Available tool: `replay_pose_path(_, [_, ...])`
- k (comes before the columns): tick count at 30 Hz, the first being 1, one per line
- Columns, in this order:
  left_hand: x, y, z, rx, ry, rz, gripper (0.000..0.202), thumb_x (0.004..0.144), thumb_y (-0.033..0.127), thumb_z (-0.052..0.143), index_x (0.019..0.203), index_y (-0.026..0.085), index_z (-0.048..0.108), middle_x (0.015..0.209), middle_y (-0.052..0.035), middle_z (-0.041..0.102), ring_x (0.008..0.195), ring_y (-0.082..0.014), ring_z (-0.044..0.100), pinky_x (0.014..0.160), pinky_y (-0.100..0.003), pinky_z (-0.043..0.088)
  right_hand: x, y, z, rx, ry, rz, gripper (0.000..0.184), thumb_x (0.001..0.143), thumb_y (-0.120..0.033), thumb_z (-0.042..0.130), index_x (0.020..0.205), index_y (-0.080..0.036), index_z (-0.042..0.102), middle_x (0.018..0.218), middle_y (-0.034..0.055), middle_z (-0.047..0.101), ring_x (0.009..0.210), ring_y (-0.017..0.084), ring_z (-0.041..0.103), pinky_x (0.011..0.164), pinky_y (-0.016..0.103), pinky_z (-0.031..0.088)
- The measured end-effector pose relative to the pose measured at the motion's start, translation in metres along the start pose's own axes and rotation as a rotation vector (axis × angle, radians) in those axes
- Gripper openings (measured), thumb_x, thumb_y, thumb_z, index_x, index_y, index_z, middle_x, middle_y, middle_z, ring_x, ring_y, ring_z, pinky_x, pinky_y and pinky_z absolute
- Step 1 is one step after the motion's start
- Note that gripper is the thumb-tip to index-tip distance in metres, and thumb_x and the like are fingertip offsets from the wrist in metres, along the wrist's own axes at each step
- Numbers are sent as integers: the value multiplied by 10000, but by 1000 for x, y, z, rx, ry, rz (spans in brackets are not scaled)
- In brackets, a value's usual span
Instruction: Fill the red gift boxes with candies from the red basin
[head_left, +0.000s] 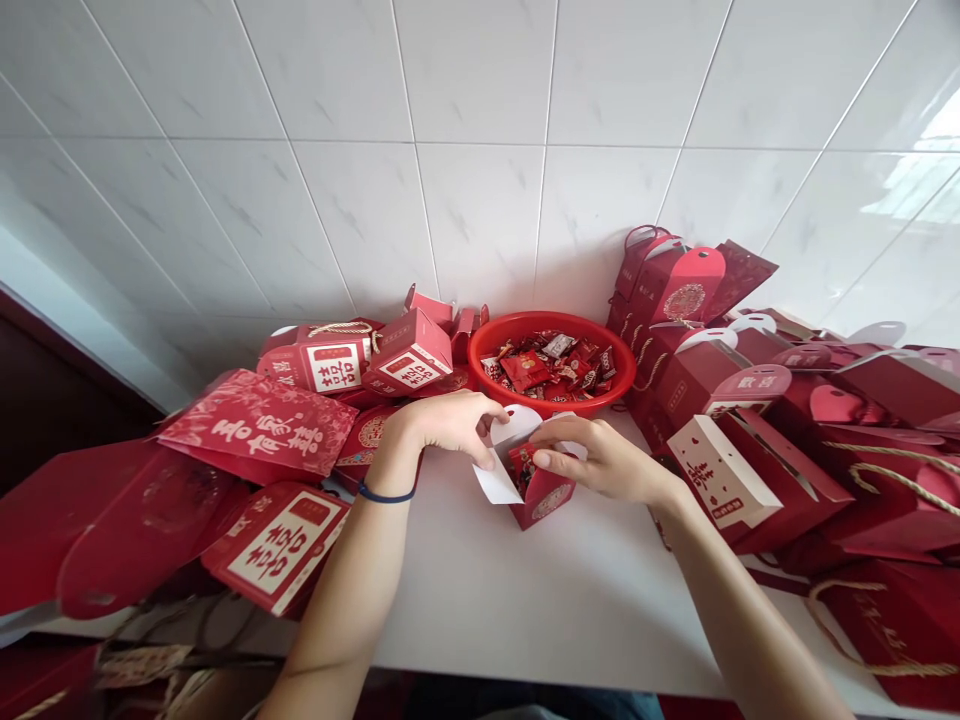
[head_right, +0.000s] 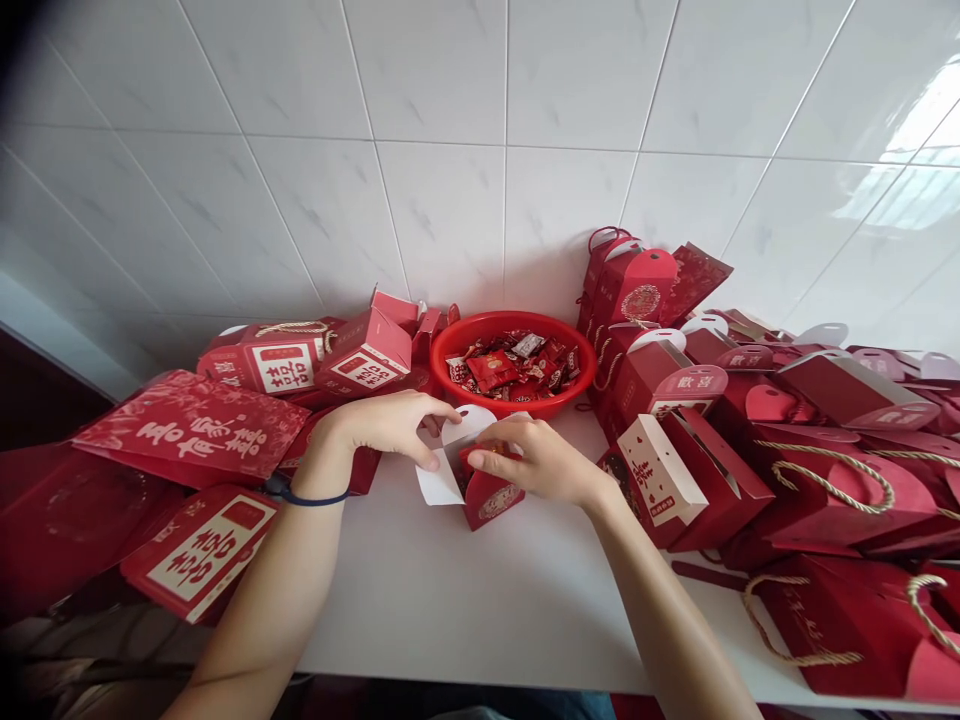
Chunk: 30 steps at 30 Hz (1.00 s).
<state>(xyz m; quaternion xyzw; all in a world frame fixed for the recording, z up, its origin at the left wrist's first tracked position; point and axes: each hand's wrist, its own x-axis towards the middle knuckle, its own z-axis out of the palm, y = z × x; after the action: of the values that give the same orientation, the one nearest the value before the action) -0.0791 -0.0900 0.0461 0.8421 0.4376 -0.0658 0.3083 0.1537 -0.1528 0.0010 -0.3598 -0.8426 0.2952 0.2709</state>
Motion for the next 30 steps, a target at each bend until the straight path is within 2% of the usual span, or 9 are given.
replay_pose_path(3, [-3, 3, -1, 31, 17, -15, 730, 655, 352, 796, 1346, 197, 620, 1135, -42, 748, 1049, -242, 689, 823, -231, 484, -14, 1, 0, 7, 41, -38, 311, 933, -502, 662, 1030, -230, 779, 1054, 67, 728, 1006, 224, 649, 879, 301, 500])
replay_pose_path(7, [-10, 3, -2, -11, 11, 33, 717, 680, 390, 796, 1349, 196, 626, 1225, -58, 732, 1133, -253, 669, 887, -243, 490, -36, 8, 5, 75, 112, -2, 262, 898, -483, 714, 980, -241, 772, 1069, 73, 741, 1135, 264, 647, 967, 354, 500])
replay_pose_path(10, [-16, -1, -4, -71, 14, 110, 704, 685, 397, 794, 1338, 183, 638, 1216, -70, 737, 1121, -244, 677, 918, -254, 494, -49, 19, 14, 229, 261, 42, 277, 936, -485, 658, 883, -240, 775, 1052, 81, 756, 1247, 288, 603, 1048, 417, 476])
replay_pose_path(14, [-16, 2, -3, -57, 32, 171, 664, 681, 300, 774, 1326, 203, 651, 1201, -47, 744, 1118, -236, 674, 901, -245, 494, -56, 30, 29, 251, 512, 106, 420, 892, -528, 692, 599, -228, 700, 1156, 85, 731, 1176, 307, 628, 1064, 489, 461])
replay_pose_path(17, [-7, 12, 3, 21, 99, 118, 591, 732, 330, 734, 1310, 220, 666, 1185, -33, 743, 1046, -239, 689, 823, -250, 499, -56, 36, 38, 127, 712, 156, 266, 811, -500, 780, 763, -242, 739, 1255, 90, 688, 1213, 326, 601, 1077, 524, 447])
replay_pose_path(19, [1, 18, 9, 59, 149, 78, 614, 756, 353, 714, 1352, 232, 634, 1216, -41, 725, 1040, -251, 685, 789, -257, 499, -55, 40, 42, 108, 784, 189, 360, 783, -507, 800, 1030, -253, 736, 1278, 106, 674, 1210, 329, 608, 1050, 532, 477])
replay_pose_path(21, [8, 21, 15, 80, 176, 39, 727, 741, 345, 722, 1439, 240, 549, 1269, -67, 692, 1060, -269, 677, 755, -262, 504, -55, 43, 44, 159, 797, 199, 494, 789, -508, 796, 1189, -245, 675, 1273, 115, 677, 1181, 313, 635, 1018, 512, 519])
replay_pose_path(25, [14, 21, 23, 82, 152, -24, 900, 709, 308, 734, 1536, 235, 387, 1197, -86, 693, 931, -270, 701, 642, -266, 485, -56, 43, 47, 246, 761, 91, 477, 845, -418, 778, 1263, -246, 625, 1303, 104, 668, 1205, 266, 641, 1044, 448, 533])
replay_pose_path(30, [15, 20, 24, 159, 138, -46, 688, 696, 278, 743, 1343, 210, 523, 1098, -73, 678, 916, -249, 681, 597, -250, 449, -59, 32, 48, 241, 651, -5, 363, 898, -335, 742, 1247, -275, 661, 1252, 71, 704, 1182, 232, 658, 1040, 401, 534])
